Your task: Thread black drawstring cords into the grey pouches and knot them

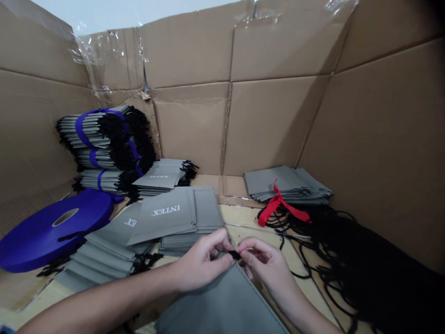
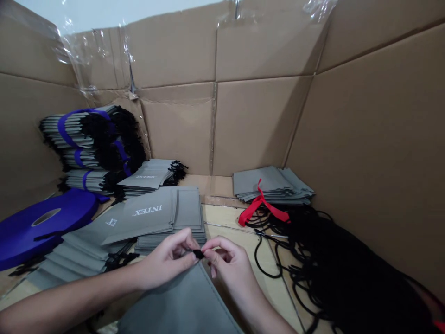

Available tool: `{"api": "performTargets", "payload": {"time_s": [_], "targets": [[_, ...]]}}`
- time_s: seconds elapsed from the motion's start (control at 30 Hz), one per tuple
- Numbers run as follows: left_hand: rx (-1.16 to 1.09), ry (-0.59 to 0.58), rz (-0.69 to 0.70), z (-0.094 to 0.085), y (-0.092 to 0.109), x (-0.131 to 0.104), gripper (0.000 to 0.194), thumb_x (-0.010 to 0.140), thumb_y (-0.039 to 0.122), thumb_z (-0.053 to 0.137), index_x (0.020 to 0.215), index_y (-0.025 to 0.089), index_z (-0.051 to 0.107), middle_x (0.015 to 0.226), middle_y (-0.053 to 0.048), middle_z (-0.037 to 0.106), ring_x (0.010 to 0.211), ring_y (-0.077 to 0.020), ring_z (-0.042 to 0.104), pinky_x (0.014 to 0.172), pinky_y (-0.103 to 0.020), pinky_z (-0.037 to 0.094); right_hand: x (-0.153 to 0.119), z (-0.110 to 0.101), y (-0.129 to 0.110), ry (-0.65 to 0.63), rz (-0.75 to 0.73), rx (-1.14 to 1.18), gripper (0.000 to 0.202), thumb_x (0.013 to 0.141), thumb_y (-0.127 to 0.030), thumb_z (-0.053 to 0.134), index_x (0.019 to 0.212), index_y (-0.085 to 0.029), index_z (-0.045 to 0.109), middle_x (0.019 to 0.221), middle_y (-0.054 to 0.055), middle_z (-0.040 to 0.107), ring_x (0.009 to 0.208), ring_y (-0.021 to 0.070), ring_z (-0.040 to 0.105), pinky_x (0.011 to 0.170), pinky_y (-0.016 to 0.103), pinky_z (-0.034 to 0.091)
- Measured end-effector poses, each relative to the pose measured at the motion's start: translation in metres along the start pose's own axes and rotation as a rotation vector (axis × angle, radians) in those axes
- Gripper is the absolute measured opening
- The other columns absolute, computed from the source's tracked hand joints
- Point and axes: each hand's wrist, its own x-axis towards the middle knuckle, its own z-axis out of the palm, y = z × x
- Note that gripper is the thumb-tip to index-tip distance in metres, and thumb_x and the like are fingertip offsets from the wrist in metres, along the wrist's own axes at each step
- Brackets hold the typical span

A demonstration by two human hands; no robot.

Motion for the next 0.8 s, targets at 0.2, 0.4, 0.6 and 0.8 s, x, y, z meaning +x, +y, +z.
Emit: {"api": "performTargets", "payload": {"time_s": [0.2, 0.4, 0.6, 0.8], "targets": [[0.108, 0.017, 0.008, 0.001, 0.005, -0.002, 0.009, 0.079, 0.021, 0.052, 0.077, 0.017, 0.044, 0.072, 0.002, 0.046, 0.062, -0.0090, 0.042, 0.056, -0.019, 0.032, -0.006, 0.000, -0.001, 0.013, -0.076, -0.019, 0.028, 0.063, -0.042, 0.071, 0.059, -0.015, 0.061, 0.052, -0.003, 0.054, 0.038, 0.0074, 0.044, 0.038, 0.020, 0.033], [0.160, 0.064, -0.017, 0.001, 0.008, -0.003, 0.012, 0.078, 0.022, 0.053, 0.074, 0.017, 0.043, 0.067, 0.004, 0.044, 0.056, -0.0077, 0.037, 0.050, -0.019, 0.028, -0.012, 0.002, -0.003, 0.089, -0.220, -0.115, 0.012, 0.068, -0.027, 0.064, 0.062, -0.017, 0.065, 0.057, 0.000, 0.060, 0.040, 0.0088, 0.047, 0.038, 0.021, 0.040], [0.069, 0.019, -0.050, 0.000, 0.007, -0.003, 0.016, 0.080, 0.029, 0.055, 0.081, 0.016, 0.046, 0.065, 0.005, 0.041, 0.054, -0.0070, 0.034, 0.048, -0.018, 0.025, -0.014, 0.004, -0.005, 0.154, -0.230, -0.127, 0.005, 0.066, -0.023, 0.061, 0.066, -0.019, 0.065, 0.056, -0.001, 0.061, 0.041, 0.0107, 0.051, 0.038, 0.021, 0.044], [0.001, -0.062, -0.053, 0.000, 0.009, -0.003, 0.018, 0.083, 0.032, 0.053, 0.088, 0.016, 0.047, 0.066, 0.005, 0.043, 0.056, -0.0073, 0.036, 0.050, -0.017, 0.026, -0.019, 0.002, -0.004, 0.085, -0.409, -0.293, 0.008, 0.077, -0.023, 0.054, 0.073, -0.019, 0.059, 0.063, 0.001, 0.059, 0.049, 0.0117, 0.053, 0.043, 0.020, 0.042]]}}
